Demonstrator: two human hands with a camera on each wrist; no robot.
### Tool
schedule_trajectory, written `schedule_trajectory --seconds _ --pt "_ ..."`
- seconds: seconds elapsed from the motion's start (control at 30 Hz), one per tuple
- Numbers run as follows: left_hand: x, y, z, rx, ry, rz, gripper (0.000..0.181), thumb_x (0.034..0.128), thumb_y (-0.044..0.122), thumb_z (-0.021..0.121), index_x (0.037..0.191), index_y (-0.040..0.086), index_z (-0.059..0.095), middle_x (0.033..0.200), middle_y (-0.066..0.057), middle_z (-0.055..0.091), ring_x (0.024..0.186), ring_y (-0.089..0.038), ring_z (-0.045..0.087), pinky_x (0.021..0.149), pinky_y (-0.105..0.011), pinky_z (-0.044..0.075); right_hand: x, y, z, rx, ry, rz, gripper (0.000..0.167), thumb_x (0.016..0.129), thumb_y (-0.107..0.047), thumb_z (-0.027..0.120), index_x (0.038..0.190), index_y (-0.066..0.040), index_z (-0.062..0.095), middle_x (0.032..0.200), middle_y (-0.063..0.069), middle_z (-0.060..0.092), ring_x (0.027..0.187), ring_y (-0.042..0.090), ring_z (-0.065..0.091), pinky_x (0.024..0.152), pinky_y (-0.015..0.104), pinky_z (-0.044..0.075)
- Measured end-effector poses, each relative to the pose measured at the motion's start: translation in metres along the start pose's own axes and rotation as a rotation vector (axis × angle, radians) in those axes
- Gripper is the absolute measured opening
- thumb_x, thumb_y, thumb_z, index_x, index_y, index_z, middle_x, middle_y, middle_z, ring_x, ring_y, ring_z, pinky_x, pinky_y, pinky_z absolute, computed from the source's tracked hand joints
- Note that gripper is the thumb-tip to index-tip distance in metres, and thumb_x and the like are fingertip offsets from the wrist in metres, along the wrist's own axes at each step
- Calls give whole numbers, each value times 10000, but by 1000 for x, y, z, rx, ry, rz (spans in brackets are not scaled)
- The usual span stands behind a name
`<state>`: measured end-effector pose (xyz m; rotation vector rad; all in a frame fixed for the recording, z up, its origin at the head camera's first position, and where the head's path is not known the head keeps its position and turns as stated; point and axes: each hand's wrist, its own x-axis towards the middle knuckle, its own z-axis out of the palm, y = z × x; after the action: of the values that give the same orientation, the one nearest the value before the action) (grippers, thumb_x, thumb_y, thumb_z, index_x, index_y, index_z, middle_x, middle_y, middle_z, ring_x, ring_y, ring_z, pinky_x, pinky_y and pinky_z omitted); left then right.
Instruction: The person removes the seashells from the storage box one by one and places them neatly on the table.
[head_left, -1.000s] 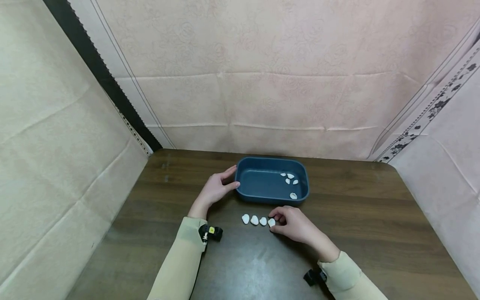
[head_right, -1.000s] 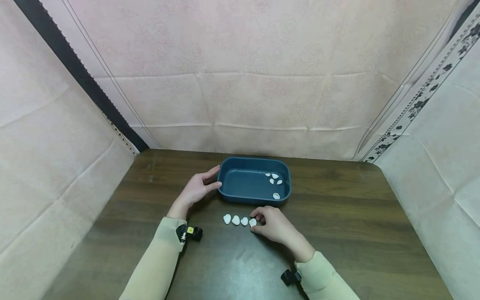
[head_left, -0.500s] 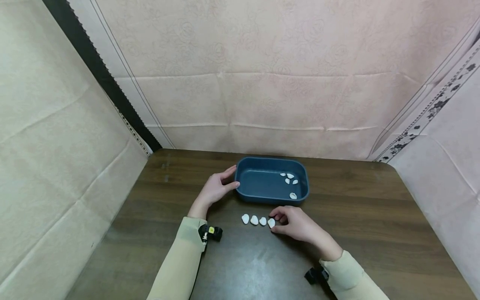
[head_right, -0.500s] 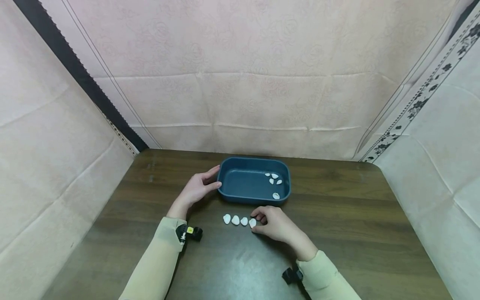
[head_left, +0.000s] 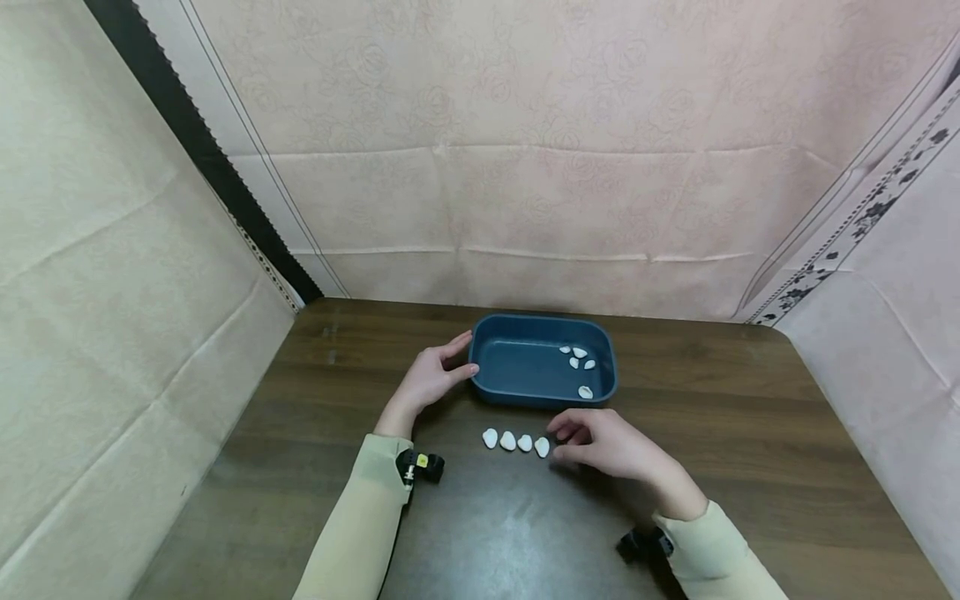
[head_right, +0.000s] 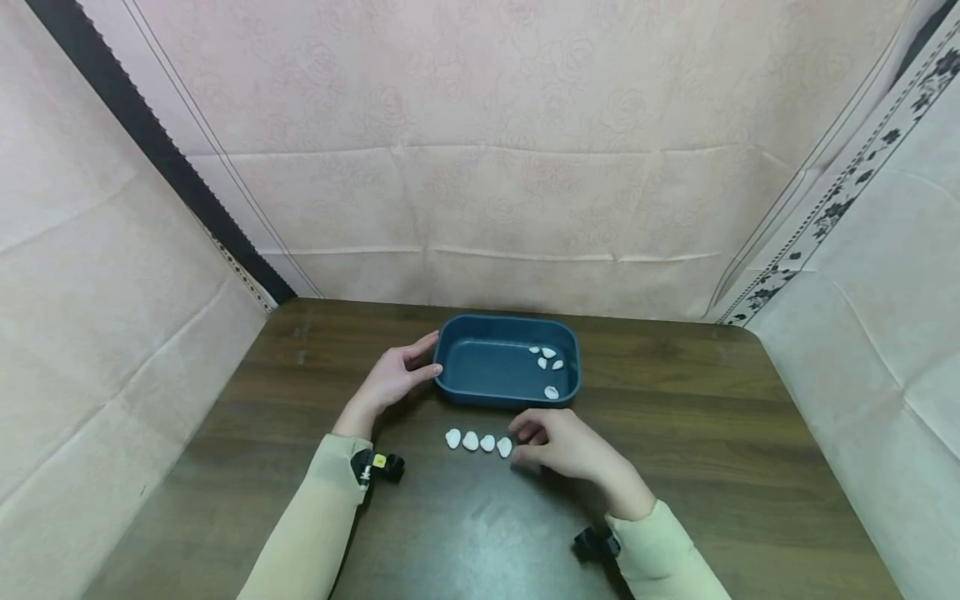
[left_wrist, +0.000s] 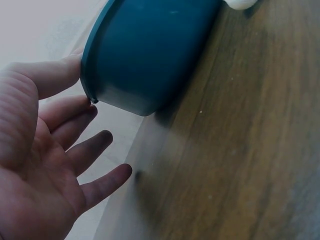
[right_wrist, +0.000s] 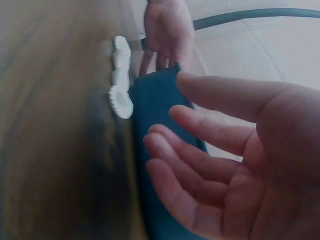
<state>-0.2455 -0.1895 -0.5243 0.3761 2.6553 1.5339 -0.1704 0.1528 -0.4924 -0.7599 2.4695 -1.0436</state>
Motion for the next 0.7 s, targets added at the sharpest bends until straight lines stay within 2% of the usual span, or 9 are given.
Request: schedule_trajectory --seconds 0.1,0.23,0.37,0.47,0.6,0.7 --pt "1 0 0 8 0 6 626 1035 234 744 1606 140 506 1645 30 477 1545 -256 403 1250 -544 321 -3 -2 -7 37 17 -8 290 1017 -277 764 1249 -102 746 1035 -64 732 954 151 690 829 311 581" --pt "0 0 0 27 5 -4 627 1035 249 746 1608 164 506 1642 43 479 1543 -253 407 1249 -541 325 -3 -1 -21 93 94 -11 308 1047 -322 725 1282 -123 741 1085 -39 745 977 179 691 849 317 594" --pt "-1 -1 0 33 7 -24 638 1033 266 749 1615 186 497 1643 56 475 1548 -252 398 1251 -545 318 3 2 -35 208 203 -1 313 1081 -296 676 1340 -124 716 1240 85 734 1067 279 698 908 316 610" --pt "-2 -1 -1 28 6 -26 643 1031 269 751 1615 180 496 1643 52 475 1550 -254 395 1252 -546 316 12 4 -43 316 261 19 354 1103 -273 637 1395 -75 672 1334 179 687 1184 409 666 983 407 600" --pt "-1 -1 -1 23 8 -10 636 1030 260 753 1608 170 506 1639 45 482 1544 -254 405 1249 -541 325 27 5 -49 371 271 71 415 1122 -294 597 1454 -45 614 1427 244 612 1304 491 579 1039 534 547" --pt "1 0 -1 26 5 -6 632 1032 260 750 1610 179 505 1642 57 478 1543 -242 406 1249 -534 327 37 5 -52 352 246 111 456 1126 -331 583 1493 -60 585 1495 255 558 1332 477 557 1042 545 546"
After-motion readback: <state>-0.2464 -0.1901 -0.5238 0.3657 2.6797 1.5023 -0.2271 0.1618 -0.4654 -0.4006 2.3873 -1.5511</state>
